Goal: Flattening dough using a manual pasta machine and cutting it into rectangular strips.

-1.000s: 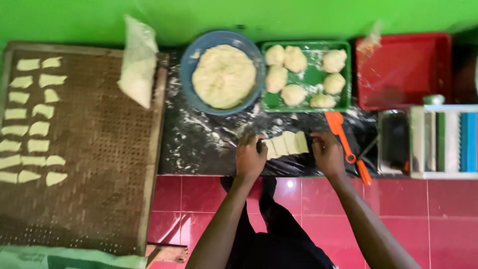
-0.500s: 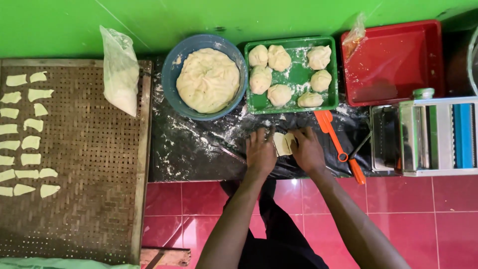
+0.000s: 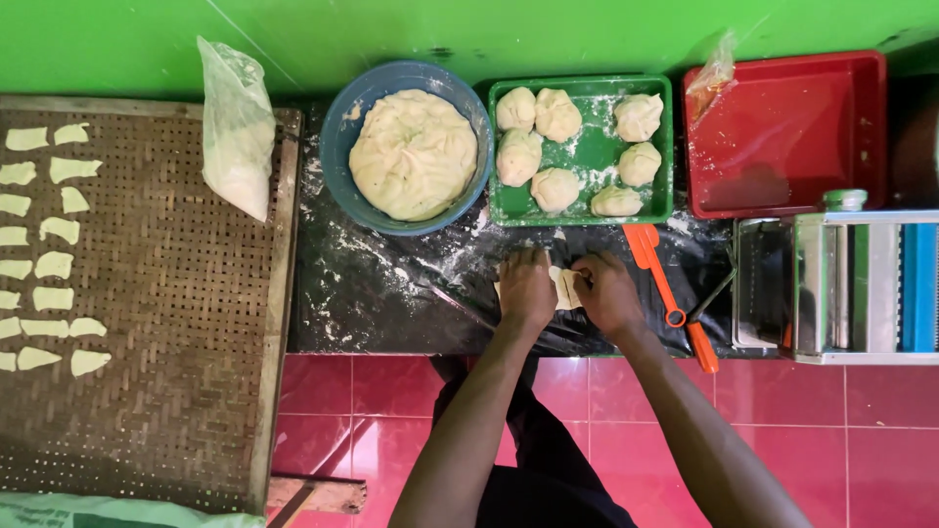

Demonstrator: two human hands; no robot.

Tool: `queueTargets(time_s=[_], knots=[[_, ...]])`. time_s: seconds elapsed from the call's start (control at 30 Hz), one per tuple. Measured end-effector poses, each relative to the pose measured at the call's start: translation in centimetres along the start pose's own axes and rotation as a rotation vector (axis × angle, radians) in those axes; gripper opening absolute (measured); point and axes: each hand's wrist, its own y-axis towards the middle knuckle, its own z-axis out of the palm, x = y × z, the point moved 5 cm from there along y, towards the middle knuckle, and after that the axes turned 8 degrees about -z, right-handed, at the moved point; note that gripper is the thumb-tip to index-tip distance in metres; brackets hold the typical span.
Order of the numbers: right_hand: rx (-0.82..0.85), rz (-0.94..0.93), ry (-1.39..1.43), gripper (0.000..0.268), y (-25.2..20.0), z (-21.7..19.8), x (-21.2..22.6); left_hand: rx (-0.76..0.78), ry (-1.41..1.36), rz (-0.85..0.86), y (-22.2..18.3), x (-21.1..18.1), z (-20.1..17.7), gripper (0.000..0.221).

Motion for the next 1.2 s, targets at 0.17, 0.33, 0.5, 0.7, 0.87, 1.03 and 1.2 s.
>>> queueTargets(time_s=[0.17,0.33,0.5,0.7,0.87,1.03,1.2], knots=[[0.01,0.01,0.048,0.016,-0.2,-1.2,0.8,-0.048,0.037,0.031,0.1,-0.8,-1.1,0.032],[0.058,0.22,0.258,0.016,-1.0,-0.8,-0.6,-0.005,-0.1,0.048,-0.2,-0.1,-1.6,0.011],[0.036,0.238,0.497,0.012,-1.4,0.6,-3.6,-0.024,-0.384,0.202,-1.0,-0.1,-3.2,0.009],[0.036,0.277,0.59,0.012,-1.8,-0.4,-3.2,0.025,-0.457,0.228,-1.7,-0.6,-3.9,0.012],[0.036,0.281,0.576,0.014,-1.8,-2.0,-2.1,0.229,-0.613,0.027,-2.1,-0.6,-4.2,0.024],[0.023,0.273,0.581,0.014,-1.3,-3.3,-1.4,0.153,-0.607,0.08,-2.0,0.5,-1.6,0.026],[0.03,0.123,0.595,0.015,-0.1,-4.4,1.2,0.142,-0.637,-0.047,-2.6,-0.2,-3.7,0.018]])
